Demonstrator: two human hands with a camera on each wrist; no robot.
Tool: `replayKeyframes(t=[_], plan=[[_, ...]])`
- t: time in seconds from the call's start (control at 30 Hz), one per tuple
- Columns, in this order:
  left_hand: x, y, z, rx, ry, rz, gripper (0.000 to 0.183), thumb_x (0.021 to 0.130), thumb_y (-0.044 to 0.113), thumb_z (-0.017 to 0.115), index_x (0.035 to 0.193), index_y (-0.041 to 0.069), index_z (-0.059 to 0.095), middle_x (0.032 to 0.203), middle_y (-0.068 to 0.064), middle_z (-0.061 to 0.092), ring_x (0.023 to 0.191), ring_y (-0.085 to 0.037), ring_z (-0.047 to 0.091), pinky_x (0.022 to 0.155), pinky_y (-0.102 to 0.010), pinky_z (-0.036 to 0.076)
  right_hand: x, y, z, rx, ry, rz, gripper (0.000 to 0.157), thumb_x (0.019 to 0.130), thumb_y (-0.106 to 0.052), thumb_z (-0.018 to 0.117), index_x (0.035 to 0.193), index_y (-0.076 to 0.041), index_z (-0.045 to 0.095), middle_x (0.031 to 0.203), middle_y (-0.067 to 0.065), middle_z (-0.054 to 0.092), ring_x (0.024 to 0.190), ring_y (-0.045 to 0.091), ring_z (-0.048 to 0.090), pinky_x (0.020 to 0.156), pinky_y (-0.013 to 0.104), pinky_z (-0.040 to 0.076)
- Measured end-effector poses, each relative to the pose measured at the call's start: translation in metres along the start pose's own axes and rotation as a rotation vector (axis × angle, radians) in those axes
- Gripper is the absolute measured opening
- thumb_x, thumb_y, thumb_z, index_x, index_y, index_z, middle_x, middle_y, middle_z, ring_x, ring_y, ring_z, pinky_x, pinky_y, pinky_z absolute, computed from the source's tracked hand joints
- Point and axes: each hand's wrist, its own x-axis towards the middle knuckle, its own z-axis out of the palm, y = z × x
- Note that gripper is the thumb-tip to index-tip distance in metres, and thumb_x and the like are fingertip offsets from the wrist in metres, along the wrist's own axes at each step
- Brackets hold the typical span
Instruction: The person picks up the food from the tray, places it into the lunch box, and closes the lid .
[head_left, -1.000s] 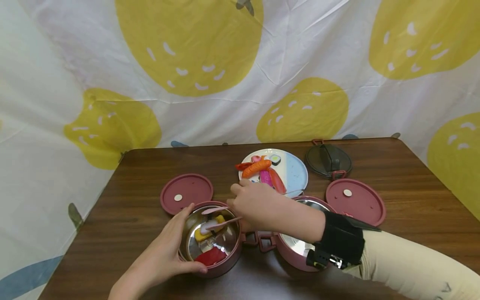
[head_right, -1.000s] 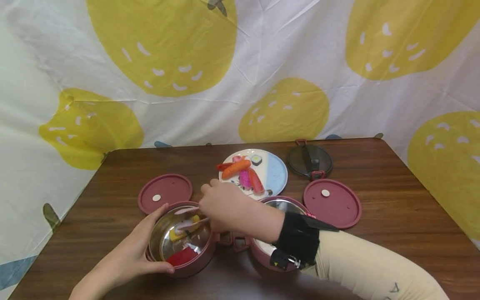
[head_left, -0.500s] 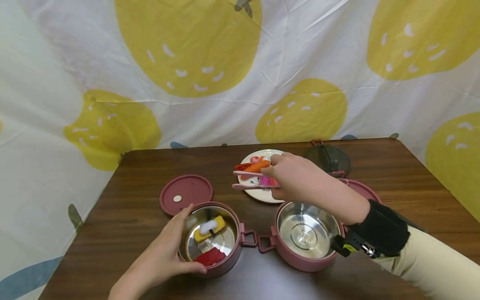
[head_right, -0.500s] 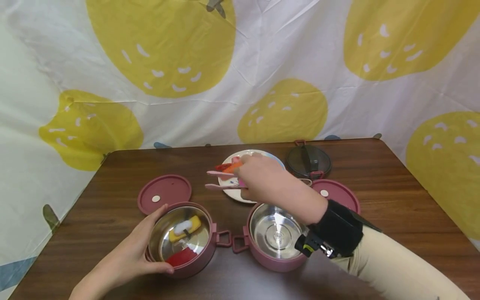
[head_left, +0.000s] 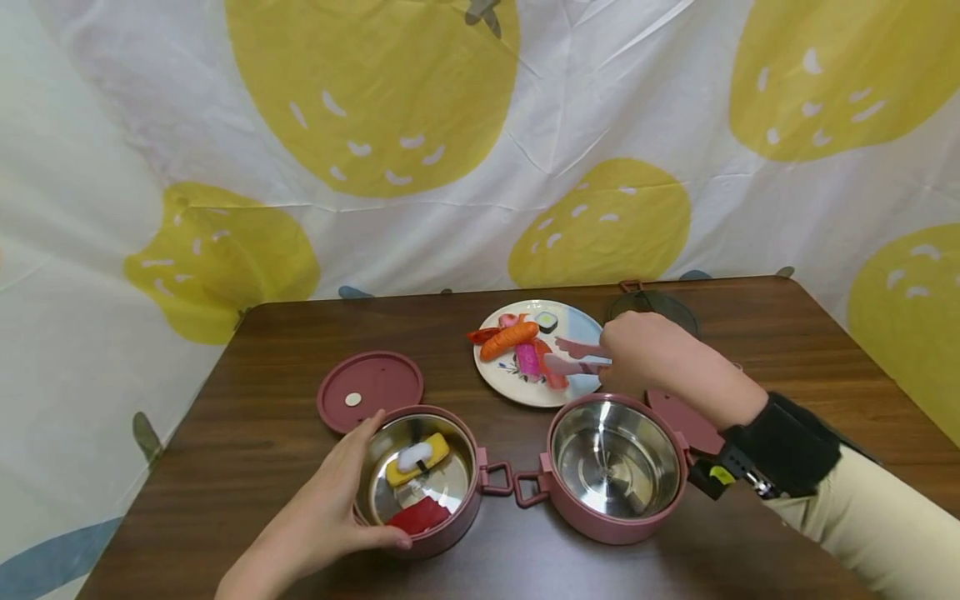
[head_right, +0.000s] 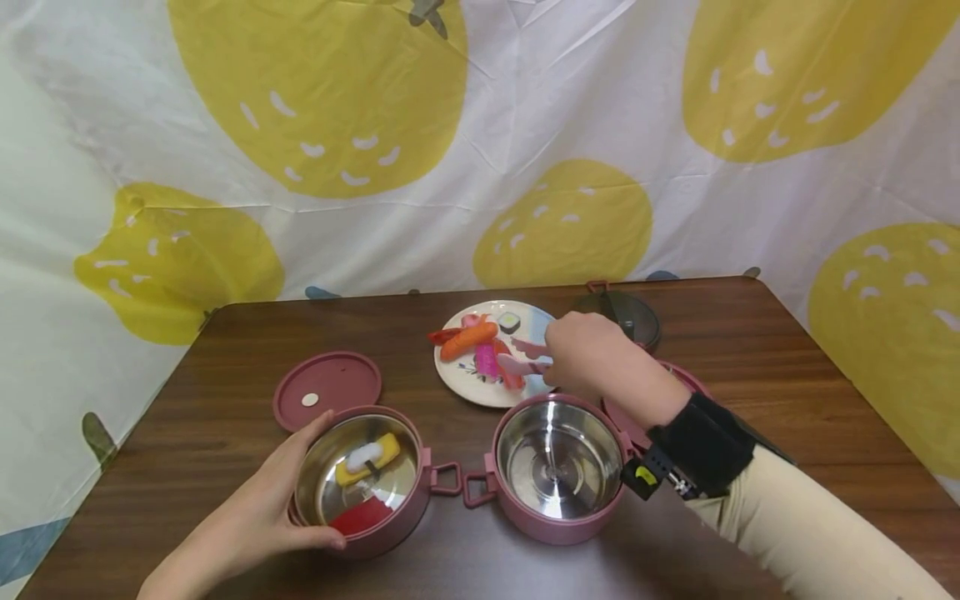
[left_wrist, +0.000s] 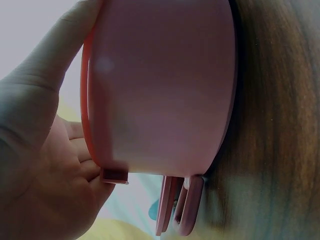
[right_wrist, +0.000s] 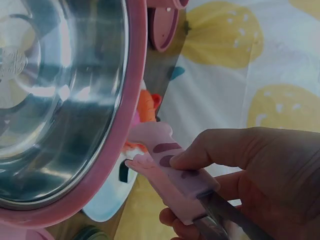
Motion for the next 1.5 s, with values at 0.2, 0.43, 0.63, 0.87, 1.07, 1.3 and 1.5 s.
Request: replayKeyframes(t=[0.2, 0.43, 0.63, 0.87, 1.07, 1.3, 1.5], plan=[[0.000, -0.002, 0.001, 0.005, 0.011, 0.020, 0.130, 0.062, 0.068, 0.083, 0.159, 0.011, 0.018, 0.160, -0.017, 0.032, 0.146, -0.039, 0.033, 0.112, -0.062, 0.037, 0.007, 0.003, 0.005, 0.042, -0.024, 0.030, 0.024, 0.089, -0.027, 0.070, 0.073, -0.010, 0.065, 0.070, 0.002, 0.057, 0.064, 0.017, 0.048, 0.058, 0.031, 0.038], [-0.001, -0.001, 0.001, 0.013, 0.012, 0.024, 0.130, 0.061, 0.067, 0.083, 0.159, 0.011, 0.018, 0.160, -0.017, 0.032, 0.145, -0.040, 0.034, 0.111, -0.063, 0.038, 0.011, -0.006, 0.008, 0.073, -0.141, 0.056, 0.027, 0.094, -0.028, 0.061, 0.080, -0.007, 0.069, 0.077, 0.005, 0.062, 0.069, 0.019, 0.054, 0.063, 0.032, 0.044], [-0.002, 0.000, -0.001, 0.017, 0.008, 0.013, 0.130, 0.061, 0.065, 0.084, 0.159, 0.011, 0.018, 0.161, -0.017, 0.031, 0.146, -0.040, 0.033, 0.111, -0.063, 0.038, 0.010, -0.014, 0.006, 0.056, -0.149, 0.049, 0.027, 0.096, -0.027, 0.058, 0.088, -0.004, 0.071, 0.084, 0.008, 0.066, 0.074, 0.021, 0.057, 0.068, 0.036, 0.048], [-0.001, -0.001, 0.000, 0.013, 0.002, 0.010, 0.130, 0.061, 0.066, 0.083, 0.159, 0.012, 0.017, 0.161, -0.017, 0.031, 0.146, -0.040, 0.032, 0.112, -0.063, 0.037, 0.014, -0.025, 0.010, -0.020, -0.203, 0.100, 0.029, 0.099, -0.026, 0.053, 0.089, -0.005, 0.071, 0.088, 0.010, 0.065, 0.075, 0.023, 0.055, 0.064, 0.037, 0.050], [0.000, -0.002, 0.001, 0.005, -0.001, 0.011, 0.129, 0.062, 0.068, 0.081, 0.159, 0.012, 0.017, 0.161, -0.016, 0.030, 0.147, -0.039, 0.032, 0.112, -0.062, 0.037, 0.015, -0.032, 0.014, -0.038, -0.144, 0.140, 0.023, 0.096, -0.023, 0.057, 0.082, -0.008, 0.068, 0.081, 0.008, 0.062, 0.068, 0.021, 0.053, 0.055, 0.037, 0.048], [0.000, 0.000, 0.000, -0.006, -0.001, 0.004, 0.129, 0.062, 0.067, 0.082, 0.159, 0.013, 0.017, 0.162, -0.015, 0.029, 0.147, -0.037, 0.032, 0.113, -0.061, 0.037, 0.014, -0.024, 0.020, -0.114, -0.014, 0.096, 0.020, 0.092, -0.024, 0.063, 0.087, -0.007, 0.072, 0.080, 0.008, 0.065, 0.065, 0.023, 0.058, 0.053, 0.044, 0.054], [-0.001, 0.000, -0.002, -0.007, -0.008, -0.009, 0.128, 0.062, 0.067, 0.082, 0.159, 0.013, 0.018, 0.162, -0.014, 0.030, 0.147, -0.037, 0.032, 0.113, -0.061, 0.037, 0.010, -0.012, 0.023, -0.102, 0.080, 0.087, 0.023, 0.093, -0.026, 0.062, 0.082, -0.007, 0.072, 0.082, 0.009, 0.067, 0.067, 0.028, 0.062, 0.052, 0.048, 0.053]])
